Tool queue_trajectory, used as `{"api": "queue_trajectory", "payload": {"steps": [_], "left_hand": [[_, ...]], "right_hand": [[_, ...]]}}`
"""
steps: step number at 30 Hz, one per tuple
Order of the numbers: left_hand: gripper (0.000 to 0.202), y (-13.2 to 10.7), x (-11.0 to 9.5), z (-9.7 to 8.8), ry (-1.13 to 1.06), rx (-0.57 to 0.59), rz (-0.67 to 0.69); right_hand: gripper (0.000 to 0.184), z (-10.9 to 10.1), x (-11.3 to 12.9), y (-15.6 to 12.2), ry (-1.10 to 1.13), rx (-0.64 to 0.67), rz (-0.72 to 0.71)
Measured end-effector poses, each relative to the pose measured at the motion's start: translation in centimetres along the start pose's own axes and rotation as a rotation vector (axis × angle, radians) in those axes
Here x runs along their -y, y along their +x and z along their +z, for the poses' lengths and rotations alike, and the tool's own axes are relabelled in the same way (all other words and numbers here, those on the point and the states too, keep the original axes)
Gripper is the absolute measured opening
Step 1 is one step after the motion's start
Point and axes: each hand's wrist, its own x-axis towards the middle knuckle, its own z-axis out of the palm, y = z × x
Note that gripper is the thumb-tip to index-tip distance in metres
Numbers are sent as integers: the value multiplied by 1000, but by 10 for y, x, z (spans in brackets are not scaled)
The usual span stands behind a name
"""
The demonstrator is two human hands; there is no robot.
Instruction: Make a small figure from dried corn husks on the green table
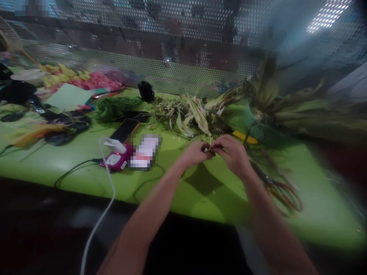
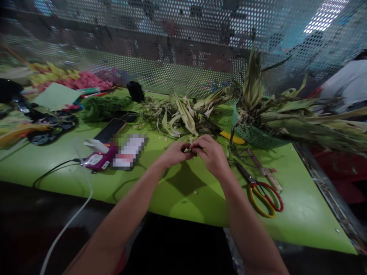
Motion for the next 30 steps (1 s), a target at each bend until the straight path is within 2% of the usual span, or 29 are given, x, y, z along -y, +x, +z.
{"api": "queue_trajectory", "payload": {"steps": [7, 12, 18, 25, 30], "left_hand": [[11, -2, 2, 1, 70, 4, 31], [14, -1, 8, 2, 75, 19, 82], [9, 5, 19, 5, -180, -9, 146], [3, 13, 25, 8, -155, -78, 208], [6, 13, 24, 10, -341, -77, 192]], "right_hand": [[11, 1, 0, 0, 10, 50, -18], [14, 5, 11, -1, -122, 99, -37], [18, 7, 14, -6, -141, -10, -55], [22, 12, 8, -9, -244, -35, -198], [30, 11, 13, -6, -224, -94, -144]]}}
